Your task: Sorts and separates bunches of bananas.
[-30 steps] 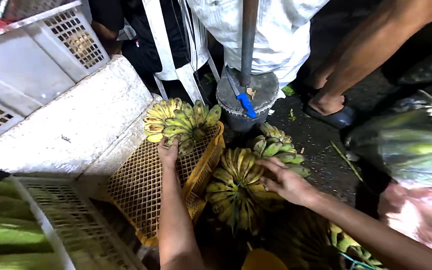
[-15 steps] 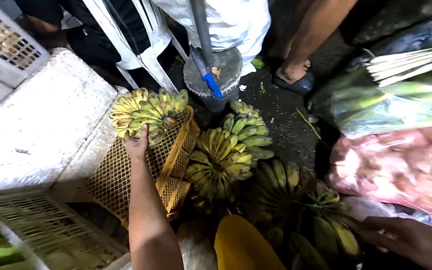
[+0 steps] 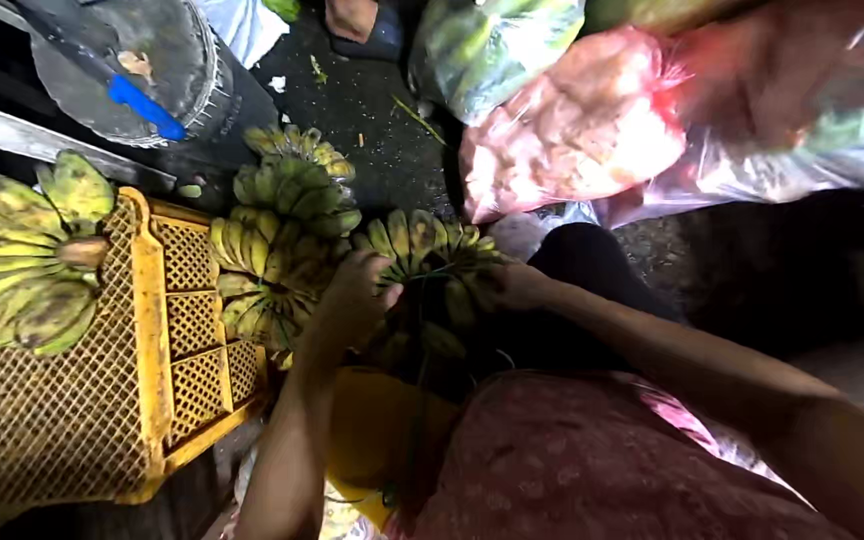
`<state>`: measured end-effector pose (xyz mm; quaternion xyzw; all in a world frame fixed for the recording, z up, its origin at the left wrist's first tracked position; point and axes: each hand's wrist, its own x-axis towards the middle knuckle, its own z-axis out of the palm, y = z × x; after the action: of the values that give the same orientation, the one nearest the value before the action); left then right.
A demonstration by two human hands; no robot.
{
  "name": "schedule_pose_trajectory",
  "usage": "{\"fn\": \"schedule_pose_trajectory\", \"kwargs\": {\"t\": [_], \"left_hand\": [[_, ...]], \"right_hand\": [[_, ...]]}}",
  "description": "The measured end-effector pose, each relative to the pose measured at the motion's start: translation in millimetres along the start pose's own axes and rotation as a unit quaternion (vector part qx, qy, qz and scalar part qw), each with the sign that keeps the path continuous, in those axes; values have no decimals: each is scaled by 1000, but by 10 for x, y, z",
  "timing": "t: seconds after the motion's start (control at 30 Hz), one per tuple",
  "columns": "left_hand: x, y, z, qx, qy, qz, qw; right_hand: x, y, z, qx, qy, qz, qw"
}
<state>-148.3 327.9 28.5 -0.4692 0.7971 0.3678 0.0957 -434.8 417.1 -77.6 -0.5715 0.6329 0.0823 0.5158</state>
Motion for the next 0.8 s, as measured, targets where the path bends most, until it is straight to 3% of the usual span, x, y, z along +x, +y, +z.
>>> {"fn": "schedule_pose_trajectory", "kwargs": {"t": [0.13, 0.27, 0.33, 0.43, 0.6, 0.73, 0.8], "left_hand": [[474, 388, 510, 108, -147, -132, 974], [597, 251, 803, 96, -109, -231, 962], [571, 225, 854, 66, -97, -233, 965], [496, 252, 871, 49, -106, -227, 967], [443, -124, 1000, -104, -52, -205, 972], [450, -133, 965, -157, -20, -188, 969], [470, -191, 951, -185, -31, -182, 965]], "right_hand": [[64, -111, -40, -50, 11, 11, 999], [261, -177, -1, -75, 1, -44, 996], [305, -232, 76, -90, -10, -104, 990], [341, -401, 91, -65, -17, -113, 991], [571, -477, 185, 143, -12, -75, 987], [530, -576, 193, 117, 86, -102, 984], [585, -480, 223, 91, 76, -155, 981]]}}
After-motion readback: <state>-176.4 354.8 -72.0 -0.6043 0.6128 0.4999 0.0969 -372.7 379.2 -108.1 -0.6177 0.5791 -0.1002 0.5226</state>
